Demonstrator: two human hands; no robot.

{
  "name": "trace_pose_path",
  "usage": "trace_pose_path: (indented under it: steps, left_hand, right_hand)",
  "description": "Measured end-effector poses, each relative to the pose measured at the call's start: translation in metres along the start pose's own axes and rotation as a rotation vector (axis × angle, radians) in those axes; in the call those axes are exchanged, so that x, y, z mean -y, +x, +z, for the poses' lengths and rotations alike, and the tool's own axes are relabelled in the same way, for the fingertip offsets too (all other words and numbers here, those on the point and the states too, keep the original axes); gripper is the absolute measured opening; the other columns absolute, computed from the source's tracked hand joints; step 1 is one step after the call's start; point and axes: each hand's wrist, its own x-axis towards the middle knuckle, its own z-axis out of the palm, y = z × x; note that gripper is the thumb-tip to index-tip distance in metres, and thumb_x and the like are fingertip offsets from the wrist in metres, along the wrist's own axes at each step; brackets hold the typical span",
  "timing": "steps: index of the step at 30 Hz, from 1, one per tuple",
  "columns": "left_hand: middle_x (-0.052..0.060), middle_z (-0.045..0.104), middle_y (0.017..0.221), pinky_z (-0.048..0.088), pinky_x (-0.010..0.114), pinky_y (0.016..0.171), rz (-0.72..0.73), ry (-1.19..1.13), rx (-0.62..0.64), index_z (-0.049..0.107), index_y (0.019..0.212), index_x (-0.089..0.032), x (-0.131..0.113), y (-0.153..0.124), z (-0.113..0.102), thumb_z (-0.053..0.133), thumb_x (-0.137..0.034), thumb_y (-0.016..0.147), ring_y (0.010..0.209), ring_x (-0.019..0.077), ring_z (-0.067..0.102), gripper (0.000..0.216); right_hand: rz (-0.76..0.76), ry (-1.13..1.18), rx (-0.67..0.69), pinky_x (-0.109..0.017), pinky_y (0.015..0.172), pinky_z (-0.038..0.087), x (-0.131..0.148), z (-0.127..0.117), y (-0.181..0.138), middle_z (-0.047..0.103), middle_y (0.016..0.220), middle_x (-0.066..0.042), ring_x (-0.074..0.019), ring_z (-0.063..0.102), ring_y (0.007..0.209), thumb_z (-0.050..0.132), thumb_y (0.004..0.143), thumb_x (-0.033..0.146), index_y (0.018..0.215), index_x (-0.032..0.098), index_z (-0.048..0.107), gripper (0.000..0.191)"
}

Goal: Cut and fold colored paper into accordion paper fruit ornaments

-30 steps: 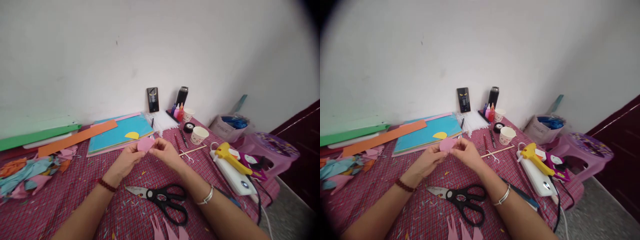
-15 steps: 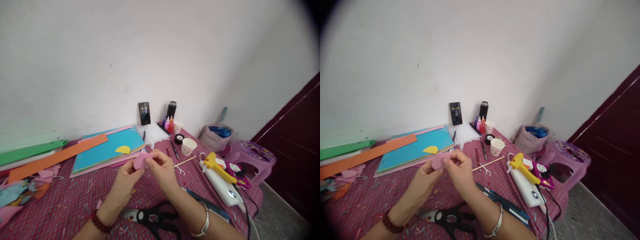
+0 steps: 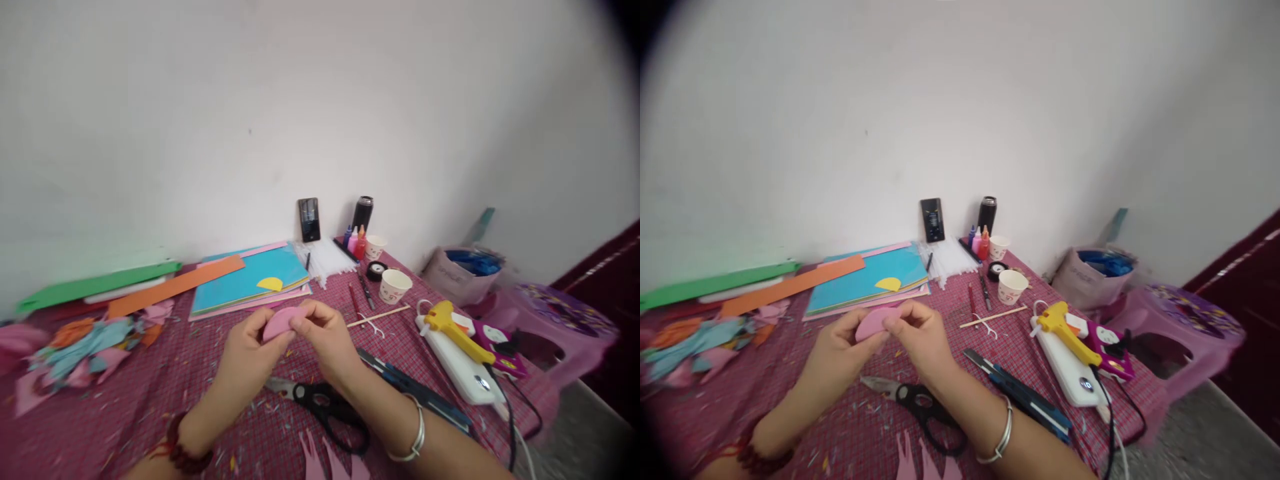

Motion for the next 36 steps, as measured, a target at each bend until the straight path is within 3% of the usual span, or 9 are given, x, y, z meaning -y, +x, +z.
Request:
trace_pose_path:
  steps: [4, 8, 13, 16, 19, 23, 26, 31, 36]
  left_hand:
    - [0.001, 0.061, 0.064, 0.042, 0.024, 0.054, 0.428, 0.285, -0.118, 0.064, 0.067, -0.019, -0.014, -0.050, -0.043, 0.063, -0.016, 0.075, 0.058, 0.0138, 0.055, 0.009]
    - [0.002, 0.072, 0.078, 0.050, 0.033, 0.075, 0.947, 0.679, -0.168, 0.070, 0.081, -0.027, -0.027, -0.099, -0.078, 0.062, -0.002, 0.069, 0.076, 0.0190, 0.064, 0.029]
    - [0.000, 0.074, 0.088, 0.049, 0.035, 0.087, 1.095, 0.912, -0.079, 0.071, 0.092, -0.032, -0.037, -0.137, -0.101, 0.066, 0.000, 0.069, 0.082, 0.0186, 0.065, 0.040]
    - [0.000, 0.074, 0.094, 0.049, 0.038, 0.088, 0.999, 0.773, 0.003, 0.071, 0.092, -0.035, -0.040, -0.147, -0.098, 0.065, -0.003, 0.072, 0.087, 0.0200, 0.066, 0.038]
    - [0.002, 0.074, 0.089, 0.050, 0.036, 0.082, 0.772, 0.574, -0.008, 0.071, 0.074, -0.030, -0.044, -0.152, -0.079, 0.066, -0.006, 0.070, 0.084, 0.0212, 0.066, 0.024]
    - [0.001, 0.065, 0.066, 0.045, 0.023, 0.055, 0.110, 0.196, -0.193, 0.064, 0.065, -0.020, -0.043, -0.158, -0.046, 0.070, -0.018, 0.070, 0.059, 0.0138, 0.058, 0.009]
    - [-0.001, 0.062, 0.067, 0.042, 0.020, 0.053, -0.254, -0.130, -0.176, 0.065, 0.078, -0.018, -0.035, -0.162, -0.031, 0.074, -0.024, 0.067, 0.058, 0.0108, 0.054, 0.016]
    - [-0.001, 0.062, 0.063, 0.045, 0.020, 0.054, -0.393, -0.418, -0.211, 0.065, 0.083, -0.014, -0.023, -0.161, -0.022, 0.076, -0.022, 0.061, 0.055, 0.0099, 0.054, 0.026]
    - [-0.001, 0.062, 0.059, 0.046, 0.020, 0.053, -0.390, -0.426, -0.248, 0.067, 0.079, -0.013, -0.007, -0.160, -0.017, 0.075, -0.021, 0.063, 0.053, 0.0098, 0.055, 0.020]
  right_hand:
    - [-0.254, -0.273, 0.291, -0.030, 0.072, 0.045, 0.015, 0.019, -0.027, 0.066, 0.076, -0.001, -0.0157, 0.060, 0.075, 0.070, 0.077, 0.022, 0.077, 0.021, 0.070, 0.000]
    - [-0.494, -0.403, 0.493, -0.035, 0.081, 0.046, 0.031, 0.035, -0.055, 0.071, 0.088, -0.002, -0.0166, 0.063, 0.084, 0.061, 0.081, 0.014, 0.085, 0.025, 0.068, 0.014]
    - [-0.555, -0.398, 0.569, -0.035, 0.081, 0.046, 0.044, 0.043, -0.081, 0.070, 0.088, -0.002, -0.0153, 0.063, 0.084, 0.059, 0.083, 0.010, 0.090, 0.024, 0.066, 0.017]
    - [-0.547, -0.365, 0.585, -0.035, 0.082, 0.045, 0.048, 0.043, -0.091, 0.069, 0.089, -0.003, -0.0153, 0.062, 0.085, 0.060, 0.082, 0.009, 0.090, 0.023, 0.065, 0.016]
    - [-0.447, -0.313, 0.543, -0.032, 0.079, 0.046, 0.047, 0.043, -0.099, 0.066, 0.085, -0.002, -0.0151, 0.061, 0.083, 0.062, 0.080, 0.012, 0.083, 0.021, 0.066, 0.011]
    - [-0.076, -0.307, 0.430, -0.024, 0.060, 0.042, 0.041, 0.045, -0.109, 0.055, 0.067, 0.003, -0.0110, 0.051, 0.064, 0.065, 0.074, 0.017, 0.070, 0.019, 0.061, 0.006]
    - [0.228, -0.289, 0.372, -0.019, 0.047, 0.034, 0.033, 0.048, -0.115, 0.050, 0.057, 0.006, -0.0076, 0.043, 0.051, 0.063, 0.068, 0.013, 0.067, 0.018, 0.056, 0.009]
    - [0.508, -0.099, 0.303, -0.019, 0.045, 0.038, 0.023, 0.053, -0.120, 0.058, 0.052, 0.006, -0.0079, 0.051, 0.046, 0.056, 0.066, 0.011, 0.067, 0.019, 0.054, 0.009]
    - [0.585, -0.043, 0.293, -0.021, 0.047, 0.042, 0.013, 0.055, -0.119, 0.058, 0.050, 0.007, -0.0089, 0.054, 0.044, 0.057, 0.068, 0.013, 0.067, 0.020, 0.052, 0.009]
